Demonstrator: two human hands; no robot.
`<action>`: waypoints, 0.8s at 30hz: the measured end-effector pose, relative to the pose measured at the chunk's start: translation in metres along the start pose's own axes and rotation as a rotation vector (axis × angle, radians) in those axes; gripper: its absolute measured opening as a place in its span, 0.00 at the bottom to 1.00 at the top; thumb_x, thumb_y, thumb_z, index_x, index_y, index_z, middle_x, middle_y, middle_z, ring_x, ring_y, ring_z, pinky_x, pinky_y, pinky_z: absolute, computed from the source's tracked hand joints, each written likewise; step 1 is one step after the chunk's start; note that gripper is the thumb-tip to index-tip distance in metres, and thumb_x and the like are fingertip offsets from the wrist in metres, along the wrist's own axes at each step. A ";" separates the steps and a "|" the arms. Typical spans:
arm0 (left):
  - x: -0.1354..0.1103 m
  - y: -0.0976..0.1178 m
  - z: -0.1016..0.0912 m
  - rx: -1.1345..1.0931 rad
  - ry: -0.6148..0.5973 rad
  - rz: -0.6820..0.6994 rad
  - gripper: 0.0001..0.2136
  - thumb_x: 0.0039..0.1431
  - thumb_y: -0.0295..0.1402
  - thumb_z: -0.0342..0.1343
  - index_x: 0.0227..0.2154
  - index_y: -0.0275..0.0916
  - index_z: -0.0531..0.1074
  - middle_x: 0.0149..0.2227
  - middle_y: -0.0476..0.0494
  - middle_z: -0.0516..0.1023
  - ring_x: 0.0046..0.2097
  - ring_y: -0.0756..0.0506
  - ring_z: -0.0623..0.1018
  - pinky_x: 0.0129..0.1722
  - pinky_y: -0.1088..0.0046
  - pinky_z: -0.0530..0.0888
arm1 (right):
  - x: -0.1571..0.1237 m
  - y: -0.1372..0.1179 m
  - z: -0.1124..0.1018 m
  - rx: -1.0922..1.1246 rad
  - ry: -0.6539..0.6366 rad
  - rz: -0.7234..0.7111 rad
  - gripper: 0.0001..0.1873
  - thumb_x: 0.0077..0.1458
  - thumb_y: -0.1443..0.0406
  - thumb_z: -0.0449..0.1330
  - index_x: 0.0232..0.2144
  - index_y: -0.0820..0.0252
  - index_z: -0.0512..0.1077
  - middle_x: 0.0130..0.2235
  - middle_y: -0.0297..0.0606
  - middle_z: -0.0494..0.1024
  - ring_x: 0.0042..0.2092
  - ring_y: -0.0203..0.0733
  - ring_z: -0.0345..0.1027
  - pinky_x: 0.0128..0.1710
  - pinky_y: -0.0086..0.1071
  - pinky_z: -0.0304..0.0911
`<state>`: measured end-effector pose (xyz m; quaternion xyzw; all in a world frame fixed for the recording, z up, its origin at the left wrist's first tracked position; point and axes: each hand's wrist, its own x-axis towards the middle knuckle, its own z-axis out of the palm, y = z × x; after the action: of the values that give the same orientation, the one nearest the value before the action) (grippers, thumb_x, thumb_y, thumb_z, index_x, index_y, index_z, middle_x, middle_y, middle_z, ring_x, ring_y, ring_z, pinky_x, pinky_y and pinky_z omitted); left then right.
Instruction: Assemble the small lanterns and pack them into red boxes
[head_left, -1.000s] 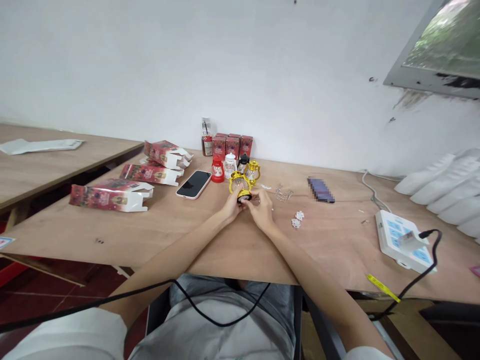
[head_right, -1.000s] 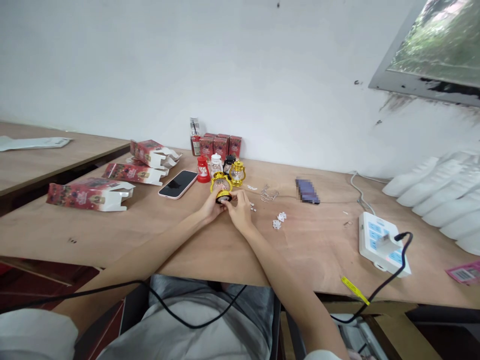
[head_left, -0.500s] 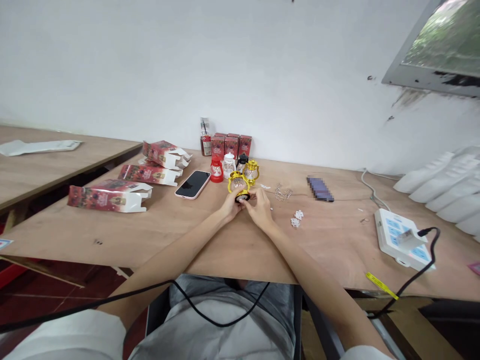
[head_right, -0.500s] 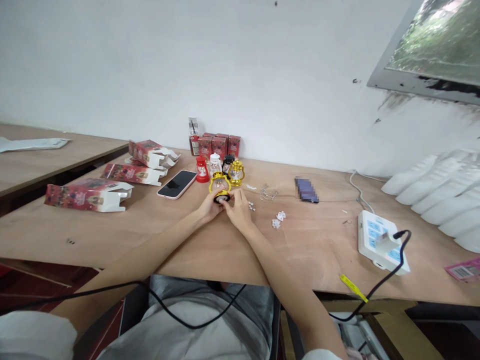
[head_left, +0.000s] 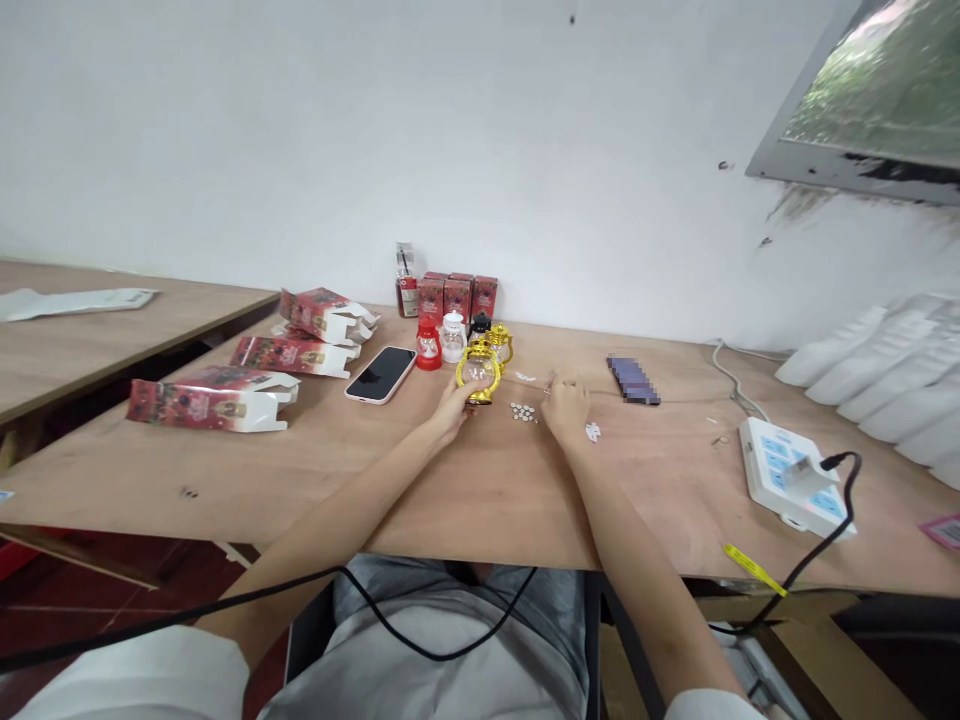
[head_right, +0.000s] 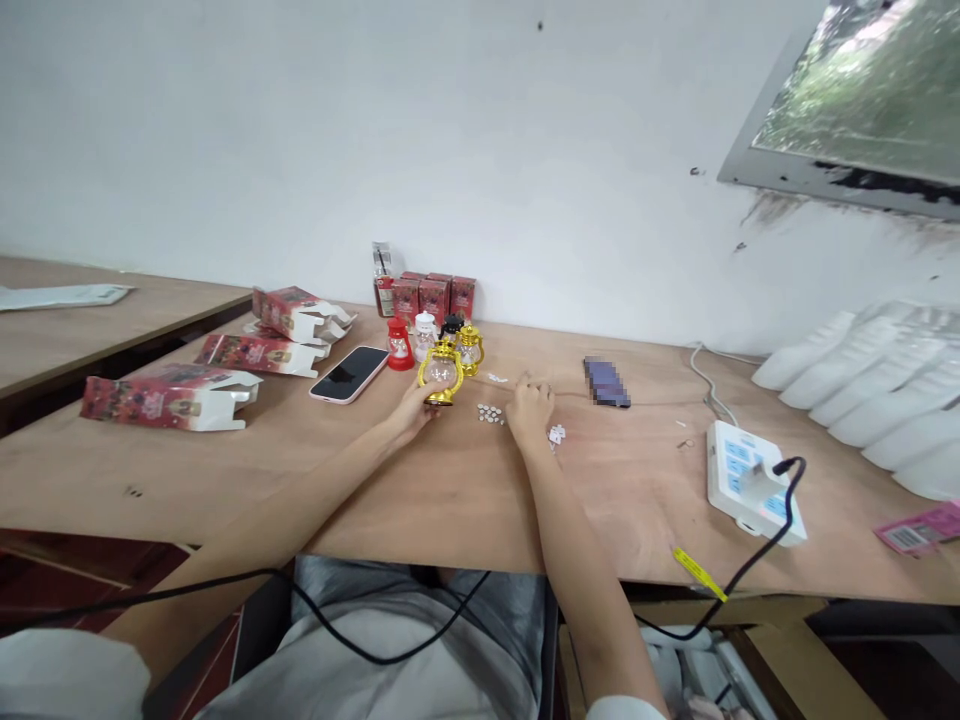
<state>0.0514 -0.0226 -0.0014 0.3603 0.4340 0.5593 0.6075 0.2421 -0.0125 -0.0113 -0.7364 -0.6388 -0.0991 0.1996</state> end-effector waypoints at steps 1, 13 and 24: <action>-0.001 0.000 0.000 0.021 -0.018 -0.001 0.25 0.33 0.33 0.68 0.39 0.41 0.68 0.27 0.53 0.72 0.25 0.53 0.69 0.20 0.80 0.60 | 0.000 0.001 0.001 -0.040 -0.020 -0.001 0.23 0.52 0.76 0.50 0.51 0.69 0.67 0.41 0.55 0.77 0.51 0.54 0.64 0.48 0.40 0.52; -0.001 0.002 -0.001 0.091 -0.082 0.018 0.21 0.30 0.36 0.69 0.32 0.37 0.72 0.28 0.51 0.71 0.28 0.54 0.67 0.23 0.79 0.59 | 0.004 0.006 0.007 -0.216 -0.032 -0.175 0.23 0.56 0.78 0.44 0.51 0.68 0.67 0.47 0.59 0.74 0.50 0.54 0.67 0.47 0.42 0.56; 0.003 -0.001 -0.003 0.108 0.062 0.042 0.29 0.35 0.35 0.70 0.37 0.42 0.57 0.30 0.53 0.72 0.25 0.53 0.71 0.25 0.77 0.66 | 0.008 0.012 0.008 -0.020 0.212 0.004 0.15 0.59 0.74 0.47 0.47 0.65 0.65 0.43 0.50 0.72 0.46 0.48 0.62 0.44 0.37 0.55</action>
<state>0.0492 -0.0198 -0.0042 0.3841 0.4747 0.5585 0.5614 0.2548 -0.0029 -0.0168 -0.7251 -0.6116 -0.1825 0.2586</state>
